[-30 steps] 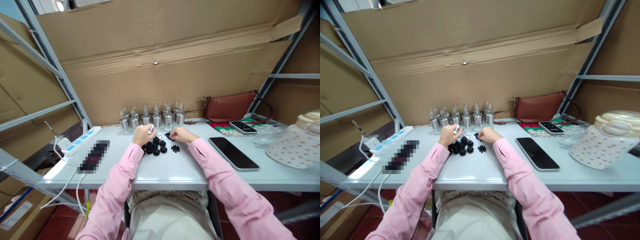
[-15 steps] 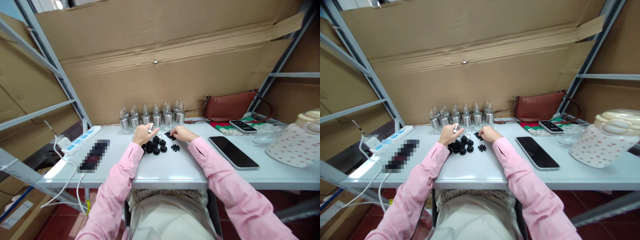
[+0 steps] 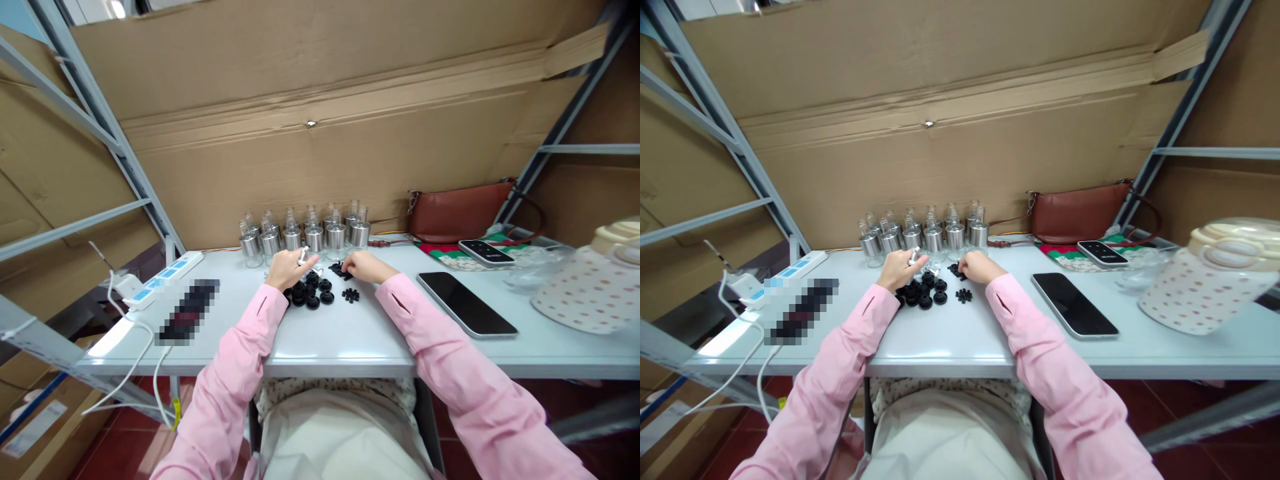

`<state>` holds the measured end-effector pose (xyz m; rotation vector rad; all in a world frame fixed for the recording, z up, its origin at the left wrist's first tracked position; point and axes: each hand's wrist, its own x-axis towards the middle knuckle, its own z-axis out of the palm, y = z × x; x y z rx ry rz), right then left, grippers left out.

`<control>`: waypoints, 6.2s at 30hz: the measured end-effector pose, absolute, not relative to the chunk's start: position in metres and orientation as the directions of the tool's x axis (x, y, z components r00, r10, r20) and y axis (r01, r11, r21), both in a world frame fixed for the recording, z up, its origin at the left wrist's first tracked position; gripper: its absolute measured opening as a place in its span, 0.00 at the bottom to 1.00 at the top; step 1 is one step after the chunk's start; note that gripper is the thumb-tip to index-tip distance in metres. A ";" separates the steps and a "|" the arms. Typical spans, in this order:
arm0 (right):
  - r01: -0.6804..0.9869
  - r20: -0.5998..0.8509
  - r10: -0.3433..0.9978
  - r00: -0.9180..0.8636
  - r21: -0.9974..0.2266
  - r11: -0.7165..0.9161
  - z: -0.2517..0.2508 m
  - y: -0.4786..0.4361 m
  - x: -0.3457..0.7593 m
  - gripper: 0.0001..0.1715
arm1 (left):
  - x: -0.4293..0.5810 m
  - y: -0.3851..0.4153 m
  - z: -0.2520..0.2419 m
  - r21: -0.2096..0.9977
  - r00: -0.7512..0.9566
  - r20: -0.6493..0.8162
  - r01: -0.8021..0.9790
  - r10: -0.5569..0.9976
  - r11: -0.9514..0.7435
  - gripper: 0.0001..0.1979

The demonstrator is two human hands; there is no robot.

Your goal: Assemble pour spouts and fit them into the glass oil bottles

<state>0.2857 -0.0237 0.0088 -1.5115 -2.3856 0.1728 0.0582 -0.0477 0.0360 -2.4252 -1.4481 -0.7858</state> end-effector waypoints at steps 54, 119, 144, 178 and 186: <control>0.772 -0.225 0.857 -0.463 -0.578 0.265 0.024 -0.037 0.289 0.10 | 0.066 -0.048 0.030 0.043 0.500 0.488 0.805 0.715 -0.592 0.25; 0.782 -0.362 0.818 -0.447 -0.601 0.162 0.032 -0.046 0.292 0.25 | 0.066 -0.050 0.031 0.079 0.481 0.483 0.809 0.732 -0.583 0.23; 0.760 -0.374 0.828 -0.417 -0.643 0.092 0.019 -0.038 0.290 0.24 | 0.065 -0.049 0.030 0.051 0.493 0.489 0.808 0.720 -0.587 0.24; 0.305 0.451 0.803 -0.390 -0.759 0.574 0.026 -0.061 0.237 0.20 | 0.073 -0.052 0.026 0.073 0.524 0.417 0.795 0.743 -0.602 0.18; 0.151 0.363 0.896 -0.255 -0.901 0.407 0.020 -0.046 0.243 0.25 | 0.073 -0.051 0.025 0.137 0.481 0.598 0.727 0.641 -0.673 0.15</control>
